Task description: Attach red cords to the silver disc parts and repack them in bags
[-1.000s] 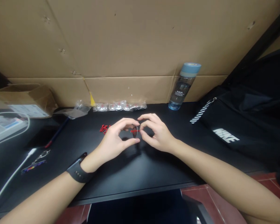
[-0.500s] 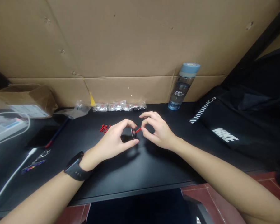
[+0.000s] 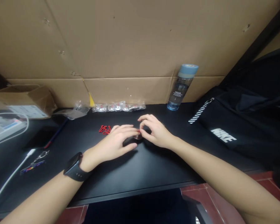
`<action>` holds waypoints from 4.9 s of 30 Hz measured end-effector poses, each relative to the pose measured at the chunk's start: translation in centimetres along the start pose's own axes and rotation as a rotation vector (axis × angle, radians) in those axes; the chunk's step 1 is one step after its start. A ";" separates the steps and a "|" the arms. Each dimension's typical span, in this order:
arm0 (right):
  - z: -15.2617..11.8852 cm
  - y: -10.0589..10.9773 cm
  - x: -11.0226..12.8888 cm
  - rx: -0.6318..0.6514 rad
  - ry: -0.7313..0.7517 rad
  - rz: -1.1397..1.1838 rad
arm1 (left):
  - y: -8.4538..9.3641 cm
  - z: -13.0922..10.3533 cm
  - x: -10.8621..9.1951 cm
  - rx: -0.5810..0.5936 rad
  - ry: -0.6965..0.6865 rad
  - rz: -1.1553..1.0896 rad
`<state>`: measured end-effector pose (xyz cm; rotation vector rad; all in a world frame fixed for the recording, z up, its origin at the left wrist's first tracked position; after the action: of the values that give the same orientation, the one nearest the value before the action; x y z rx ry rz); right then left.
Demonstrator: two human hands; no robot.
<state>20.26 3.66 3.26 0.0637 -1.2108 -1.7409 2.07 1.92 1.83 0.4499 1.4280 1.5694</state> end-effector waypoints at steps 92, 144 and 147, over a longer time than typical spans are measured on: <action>-0.1 0.1 -0.8 0.145 -0.243 0.774 | 2.9 0.1 0.0 -0.571 0.020 -0.095; -0.1 0.2 1.1 0.054 -0.136 0.751 | 2.1 0.3 -1.2 -0.576 0.190 -0.024; 0.0 0.3 1.3 0.038 -0.129 0.716 | 2.1 0.3 -1.1 -0.577 0.191 -0.020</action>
<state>19.78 2.67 4.01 -0.4185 -1.1665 -1.1037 2.02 1.46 4.11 -0.0590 1.0370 1.9499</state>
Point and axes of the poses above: each hand's wrist, its own z-axis towards the middle knuckle, its own y-axis out of the back of the hand, x = y × z, the point moved 5 cm from there along z, towards the middle knuckle, and after that the axes turned 5 degrees about -y, right-handed, at the moved point
